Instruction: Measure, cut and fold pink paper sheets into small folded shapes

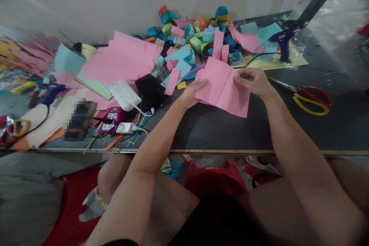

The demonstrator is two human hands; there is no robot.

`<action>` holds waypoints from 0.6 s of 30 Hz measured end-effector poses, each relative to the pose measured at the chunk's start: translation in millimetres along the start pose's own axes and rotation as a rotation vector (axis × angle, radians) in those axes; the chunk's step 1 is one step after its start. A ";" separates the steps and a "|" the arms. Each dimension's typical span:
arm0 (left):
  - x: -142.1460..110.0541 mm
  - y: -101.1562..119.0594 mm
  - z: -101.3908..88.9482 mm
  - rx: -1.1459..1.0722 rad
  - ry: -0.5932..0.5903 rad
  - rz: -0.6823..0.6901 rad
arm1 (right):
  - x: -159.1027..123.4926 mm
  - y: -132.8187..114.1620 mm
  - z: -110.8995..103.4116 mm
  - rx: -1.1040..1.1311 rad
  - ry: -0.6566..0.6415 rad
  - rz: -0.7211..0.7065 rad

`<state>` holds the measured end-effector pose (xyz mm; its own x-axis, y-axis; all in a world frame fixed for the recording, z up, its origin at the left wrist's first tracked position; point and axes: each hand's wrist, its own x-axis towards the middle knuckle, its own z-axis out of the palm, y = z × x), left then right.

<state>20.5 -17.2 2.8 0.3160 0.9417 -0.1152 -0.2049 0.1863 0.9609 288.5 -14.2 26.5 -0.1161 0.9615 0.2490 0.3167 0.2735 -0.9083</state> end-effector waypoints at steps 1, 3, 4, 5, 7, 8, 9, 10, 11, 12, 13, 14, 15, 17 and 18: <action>-0.5 -1.3 1.6 -0.001 -0.009 -0.012 | 0.7 1.0 1.6 -0.023 0.004 -0.021; -1.4 -4.0 4.3 0.014 -0.030 -0.025 | 0.6 1.4 5.8 -0.021 0.002 -0.051; -1.6 -5.1 5.3 0.027 -0.045 -0.027 | -0.1 0.7 8.1 -0.001 -0.002 -0.057; -1.6 -5.8 6.0 0.041 -0.060 -0.026 | -1.2 -0.5 10.2 0.019 -0.008 -0.056; -1.0 -6.0 6.8 0.079 -0.096 -0.011 | -4.2 -4.4 13.6 0.037 -0.006 -0.031; -0.6 -5.4 7.1 0.103 -0.108 0.010 | -5.8 -6.9 15.0 0.034 -0.002 -0.010; -0.1 -4.3 7.6 0.127 -0.105 0.042 | -7.5 -9.6 16.2 0.028 -0.002 0.011; 0.1 -2.7 8.3 0.147 -0.090 0.084 | -9.1 -12.6 17.4 0.018 -0.010 0.026; 0.1 -0.5 9.1 0.163 -0.072 0.129 | -10.7 -15.6 18.8 0.009 -0.027 0.032; -0.4 2.2 10.1 0.176 -0.052 0.172 | -12.1 -18.7 20.4 0.004 -0.053 0.030; -1.5 5.2 11.2 0.189 -0.034 0.209 | -13.4 -21.9 22.4 0.004 -0.084 0.019; -3.0 8.4 12.3 0.201 -0.024 0.234 | -14.6 -25.1 24.7 0.006 -0.120 0.005; -4.9 11.4 13.2 0.211 -0.028 0.250 | -15.7 -28.2 27.2 0.004 -0.152 -0.005; -8.3 15.7 14.3 0.227 -0.063 0.281 | -17.4 -33.5 32.0 -0.021 -0.194 -0.003; -9.2 16.5 14.2 0.242 -0.082 0.300 | -18.0 -35.4 34.0 -0.043 -0.201 0.005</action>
<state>27.3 -26.8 23.3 0.3499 0.9171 0.1909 -0.0783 -0.1744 0.9816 247.4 -42.1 42.8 -0.2982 0.9395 0.1687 0.3574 0.2738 -0.8929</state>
